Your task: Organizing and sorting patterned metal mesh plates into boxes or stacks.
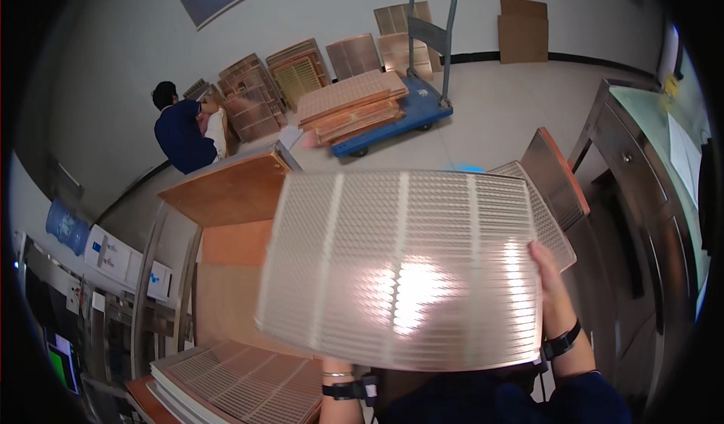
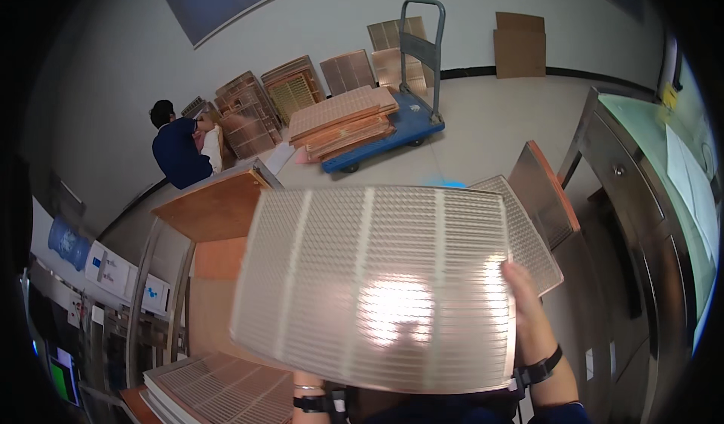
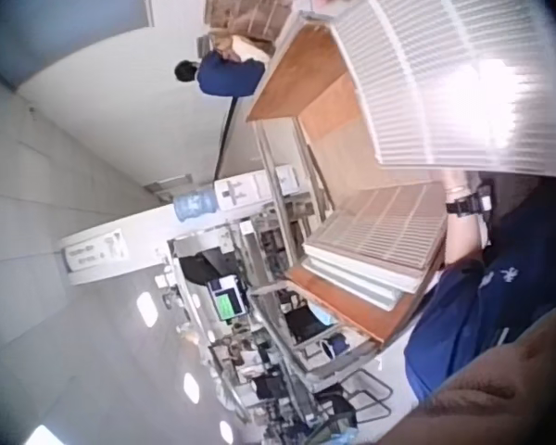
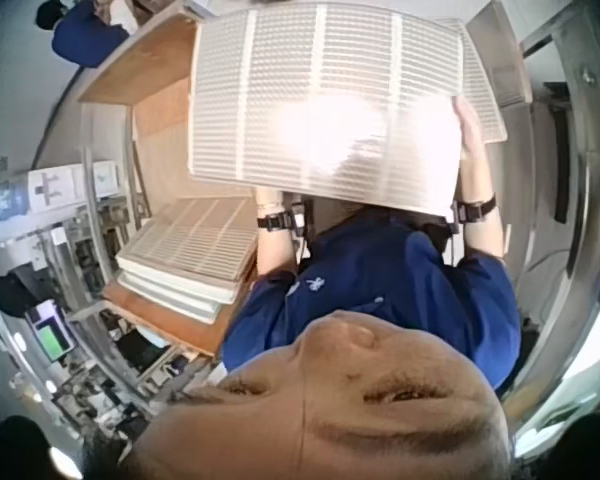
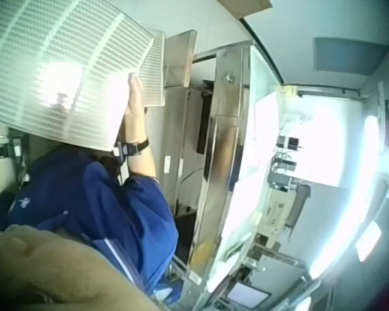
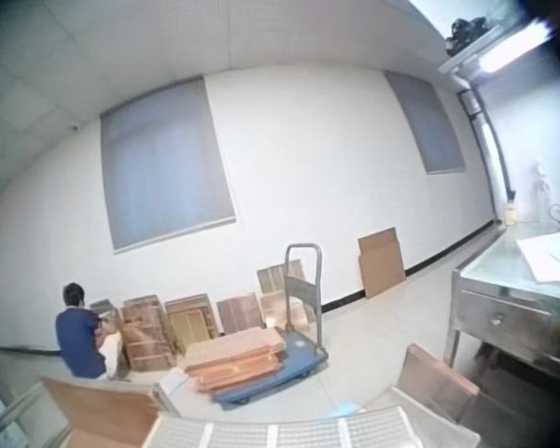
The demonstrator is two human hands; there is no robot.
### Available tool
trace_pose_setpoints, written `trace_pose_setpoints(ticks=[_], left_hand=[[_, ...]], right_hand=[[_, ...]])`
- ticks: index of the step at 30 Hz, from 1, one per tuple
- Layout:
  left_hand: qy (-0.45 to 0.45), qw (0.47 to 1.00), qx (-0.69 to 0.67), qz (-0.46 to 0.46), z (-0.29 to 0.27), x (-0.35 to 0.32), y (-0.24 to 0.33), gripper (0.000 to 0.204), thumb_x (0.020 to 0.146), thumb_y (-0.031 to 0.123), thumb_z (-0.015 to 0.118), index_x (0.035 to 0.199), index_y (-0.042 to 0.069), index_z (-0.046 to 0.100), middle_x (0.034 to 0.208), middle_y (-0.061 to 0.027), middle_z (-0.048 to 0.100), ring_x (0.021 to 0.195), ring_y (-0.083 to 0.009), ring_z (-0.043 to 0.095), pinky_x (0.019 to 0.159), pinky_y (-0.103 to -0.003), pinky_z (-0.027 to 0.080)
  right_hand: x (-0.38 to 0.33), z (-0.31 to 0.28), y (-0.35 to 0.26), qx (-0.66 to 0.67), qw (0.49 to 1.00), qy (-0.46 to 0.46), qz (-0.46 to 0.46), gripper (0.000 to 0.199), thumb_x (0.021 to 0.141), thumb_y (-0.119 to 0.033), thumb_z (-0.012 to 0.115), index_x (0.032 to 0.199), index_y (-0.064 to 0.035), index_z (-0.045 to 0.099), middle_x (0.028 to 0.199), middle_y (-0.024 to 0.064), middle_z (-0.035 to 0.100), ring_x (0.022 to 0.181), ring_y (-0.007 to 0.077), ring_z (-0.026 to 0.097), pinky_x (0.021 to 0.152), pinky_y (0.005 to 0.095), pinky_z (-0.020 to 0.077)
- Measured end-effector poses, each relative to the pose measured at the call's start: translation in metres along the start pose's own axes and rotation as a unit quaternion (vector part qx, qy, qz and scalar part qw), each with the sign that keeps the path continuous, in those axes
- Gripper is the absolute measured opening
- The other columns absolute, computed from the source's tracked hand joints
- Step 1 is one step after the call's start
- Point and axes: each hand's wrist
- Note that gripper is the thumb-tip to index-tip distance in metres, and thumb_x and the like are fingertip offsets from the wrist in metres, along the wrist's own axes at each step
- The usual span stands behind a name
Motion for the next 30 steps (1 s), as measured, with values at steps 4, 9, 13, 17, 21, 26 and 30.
trace_pose_setpoints(ticks=[4,9,13,17,21,26,30], left_hand=[[0.004,0.996,-0.056,-0.066,-0.097,-0.035,-0.079,0.042,0.099,0.028,0.034,0.135,0.006,0.035,0.134,-0.0134,0.044,0.122,-0.0257,0.046,0.101,-0.043,0.042],[0.143,0.889,0.399,0.174,-0.113,-0.042,-0.1,0.03,0.097,0.013,0.039,0.122,-0.001,0.048,0.118,-0.0126,0.056,0.104,-0.0239,0.057,0.088,-0.035,0.049],[0.208,0.909,0.336,0.133,-0.096,-0.031,-0.099,0.02,0.095,0.004,0.044,0.109,-0.004,0.055,0.104,-0.0097,0.058,0.088,-0.0143,0.056,0.08,-0.026,0.048],[0.181,0.91,0.338,0.16,-0.105,-0.031,-0.104,0.023,0.094,0.003,0.043,0.113,-0.005,0.054,0.105,-0.0097,0.058,0.091,-0.0142,0.056,0.083,-0.025,0.046],[0.125,0.92,0.345,0.138,-0.149,-0.018,-0.117,0.029,0.092,0.01,0.053,0.118,-0.001,0.051,0.106,-0.0114,0.058,0.09,-0.016,0.058,0.08,-0.027,0.05],[0.195,0.884,0.404,0.135,-0.141,-0.017,-0.107,0.022,0.093,0.002,0.044,0.112,-0.001,0.054,0.102,-0.0123,0.059,0.082,-0.0152,0.058,0.072,-0.027,0.052],[0.215,0.909,0.352,0.058,-0.128,-0.015,-0.086,0.019,0.094,0.008,0.049,0.111,0.002,0.055,0.1,-0.0098,0.059,0.083,-0.013,0.056,0.074,-0.023,0.049]], right_hand=[[0.024,0.06,0.051,-0.035,0.987,-0.119,0.104,0.037,0.092,-0.011,0.052,0.126,0.0021,0.043,0.121,0.0149,0.055,0.106,0.0234,0.059,0.085,0.0352,0.0534],[0.064,0.127,0.118,-0.114,0.949,-0.212,0.203,0.04,0.093,-0.009,0.051,0.129,0.0007,0.038,0.124,0.017,0.052,0.111,0.0259,0.056,0.091,0.0391,0.0511],[0.087,0.156,0.192,-0.228,0.924,-0.233,0.2,0.035,0.093,-0.013,0.052,0.126,-0.0014,0.044,0.119,0.0106,0.056,0.106,0.0203,0.058,0.085,0.0339,0.0517],[0.072,0.177,0.255,-0.453,0.831,-0.284,0.155,0.03,0.092,-0.028,0.055,0.09,0.001,0.061,0.077,0.0072,0.062,0.066,0.0147,0.059,0.059,0.0323,0.0503],[0.03,0.168,0.33,-0.434,0.815,-0.376,0.081,0.028,0.09,-0.024,0.055,0.088,0.0038,0.059,0.08,0.02,0.061,0.077,0.0278,0.061,0.07,0.04,0.0469],[-0.004,0.174,0.32,-0.335,0.634,-0.697,0.031,0.047,0.09,-0.015,0.053,0.134,-0.0018,0.042,0.122,0.0234,0.054,0.11,0.0335,0.055,0.094,0.0374,0.0435],[0.007,0.191,0.247,-0.403,0.561,-0.702,0.171,0.047,0.089,-0.01,0.053,0.135,-0.0074,0.043,0.123,0.0204,0.056,0.109,0.0306,0.056,0.089,0.0362,0.045]])
Point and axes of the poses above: each hand's wrist, its own x-axis towards the middle knuckle, its own z-axis out of the palm, y = z × x
